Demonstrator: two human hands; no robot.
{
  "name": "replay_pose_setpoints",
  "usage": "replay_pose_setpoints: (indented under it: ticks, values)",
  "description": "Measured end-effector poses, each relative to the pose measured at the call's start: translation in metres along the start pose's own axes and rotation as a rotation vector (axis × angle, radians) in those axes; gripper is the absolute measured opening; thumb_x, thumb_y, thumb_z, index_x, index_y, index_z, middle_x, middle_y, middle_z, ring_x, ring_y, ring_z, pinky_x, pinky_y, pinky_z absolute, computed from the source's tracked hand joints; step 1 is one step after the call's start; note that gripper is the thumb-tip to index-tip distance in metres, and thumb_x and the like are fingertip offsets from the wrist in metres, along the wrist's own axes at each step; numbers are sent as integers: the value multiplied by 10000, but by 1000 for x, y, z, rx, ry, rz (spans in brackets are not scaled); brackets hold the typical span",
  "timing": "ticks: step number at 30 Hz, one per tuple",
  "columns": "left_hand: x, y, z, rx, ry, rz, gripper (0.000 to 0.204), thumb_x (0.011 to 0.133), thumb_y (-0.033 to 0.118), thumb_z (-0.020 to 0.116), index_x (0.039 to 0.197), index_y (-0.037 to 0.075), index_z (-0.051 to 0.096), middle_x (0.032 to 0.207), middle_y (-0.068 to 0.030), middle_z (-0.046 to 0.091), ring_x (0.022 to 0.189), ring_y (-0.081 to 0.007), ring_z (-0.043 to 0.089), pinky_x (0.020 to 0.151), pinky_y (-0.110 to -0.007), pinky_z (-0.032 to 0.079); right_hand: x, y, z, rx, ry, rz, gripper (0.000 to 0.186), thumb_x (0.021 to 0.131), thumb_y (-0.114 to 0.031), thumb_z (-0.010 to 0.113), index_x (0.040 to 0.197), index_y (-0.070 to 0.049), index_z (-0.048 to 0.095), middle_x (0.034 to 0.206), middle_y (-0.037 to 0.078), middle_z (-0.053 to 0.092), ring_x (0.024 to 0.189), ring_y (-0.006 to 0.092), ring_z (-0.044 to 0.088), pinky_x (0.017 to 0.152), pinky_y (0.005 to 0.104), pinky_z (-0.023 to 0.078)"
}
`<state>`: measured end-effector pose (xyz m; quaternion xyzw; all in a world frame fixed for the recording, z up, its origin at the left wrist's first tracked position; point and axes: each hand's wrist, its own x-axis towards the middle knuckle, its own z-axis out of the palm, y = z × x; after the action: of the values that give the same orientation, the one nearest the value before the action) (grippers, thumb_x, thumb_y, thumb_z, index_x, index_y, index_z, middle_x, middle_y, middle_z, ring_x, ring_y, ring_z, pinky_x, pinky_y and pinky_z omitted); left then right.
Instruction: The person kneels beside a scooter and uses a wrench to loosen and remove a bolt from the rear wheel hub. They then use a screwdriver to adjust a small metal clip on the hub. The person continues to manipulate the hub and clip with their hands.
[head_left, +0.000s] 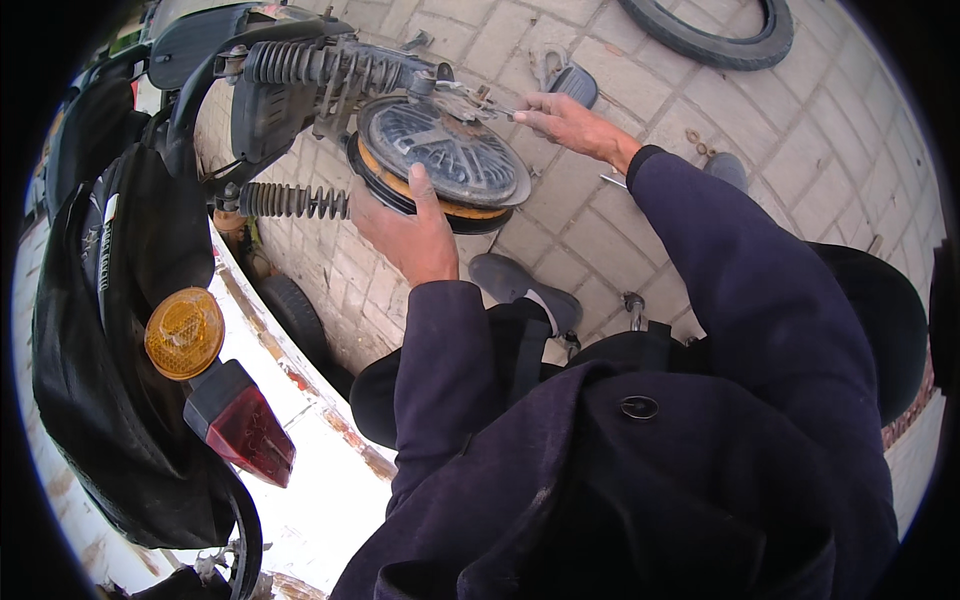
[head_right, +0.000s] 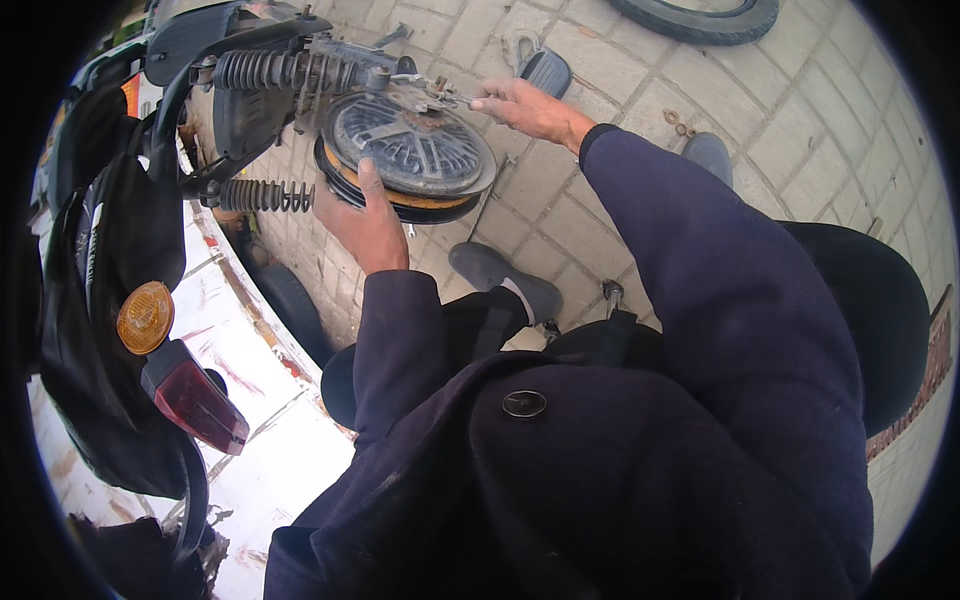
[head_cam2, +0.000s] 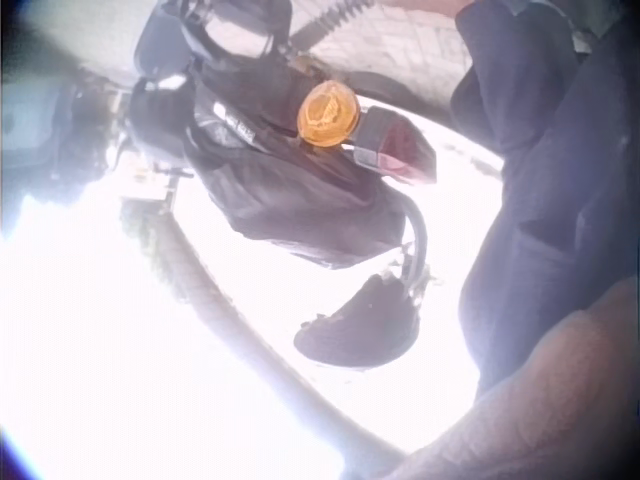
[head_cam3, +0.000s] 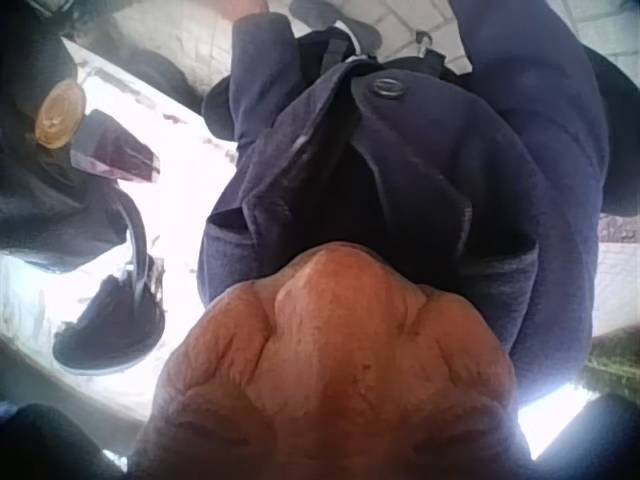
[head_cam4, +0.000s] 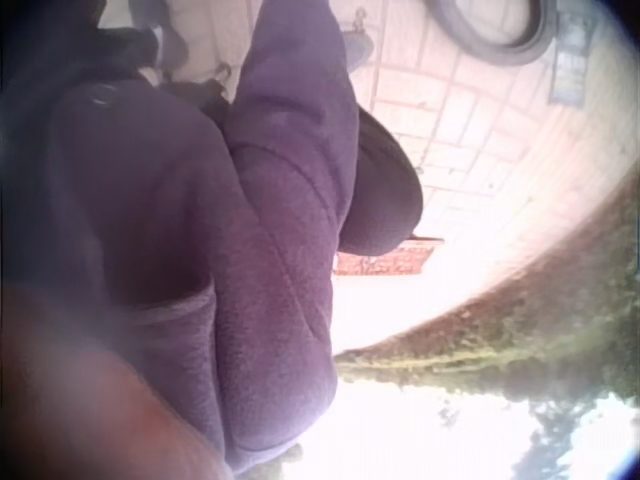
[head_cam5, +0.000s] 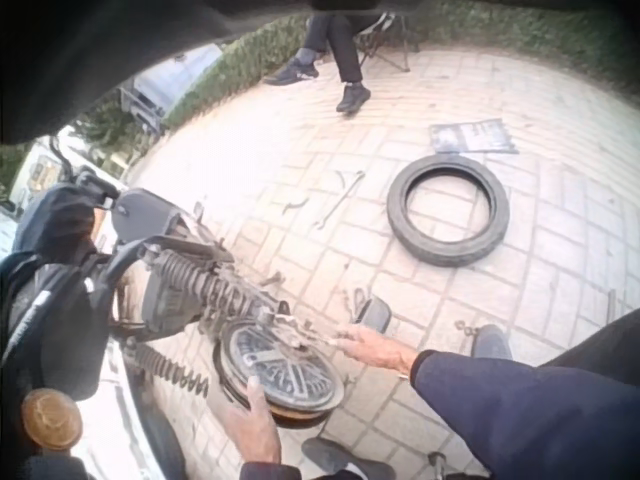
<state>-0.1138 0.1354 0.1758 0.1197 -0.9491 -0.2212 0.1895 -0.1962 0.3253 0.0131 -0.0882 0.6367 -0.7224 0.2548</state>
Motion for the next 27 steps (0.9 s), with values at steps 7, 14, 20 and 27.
replay_pose_setpoints:
  ticks: [7, 14, 20, 27]
  values:
    - [-1, 5, 16, -29, -20, 22, 663, 950, 286, 570, 1489, -42, 364, 1284, -309, 441, 1206, -451, 459, 1059, -488, 356, 9, 16, 36, -29, 277, -103, 470, 1005, -445, 561, 868, 3, 597, 631, 38, 430, 585, 166, 415, 568, 373, 371]
    - [2, 3, 20, 20, 29, 49, 656, 937, 321, 543, 1483, -15, 402, 1220, -295, 454, 1118, -452, 499, 1003, -497, 389, 12, 24, 55, -269, 426, -99, 496, 1000, -448, 533, 805, 8, 520, 733, 261, 518, 668, 422, 445, 630, 467, 391]
    - [1, 2, 21, 10, 67, 75, 659, 925, 326, 541, 1488, 8, 414, 1204, -291, 468, 1104, -455, 500, 993, -499, 390, 10, 22, 59, -274, 429, -92, 488, 995, -447, 539, 827, 11, 532, 729, 259, 521, 665, 430, 456, 635, 480, 385]
    - [1, -1, 25, 7, 90, 75, 665, 906, 318, 547, 1488, 17, 429, 1188, -290, 475, 1095, -451, 502, 986, -492, 393, 11, 20, 34, -348, 252, -94, 515, 979, -462, 548, 814, 24, 585, 653, 227, 529, 619, 382, 509, 630, 471, 410]
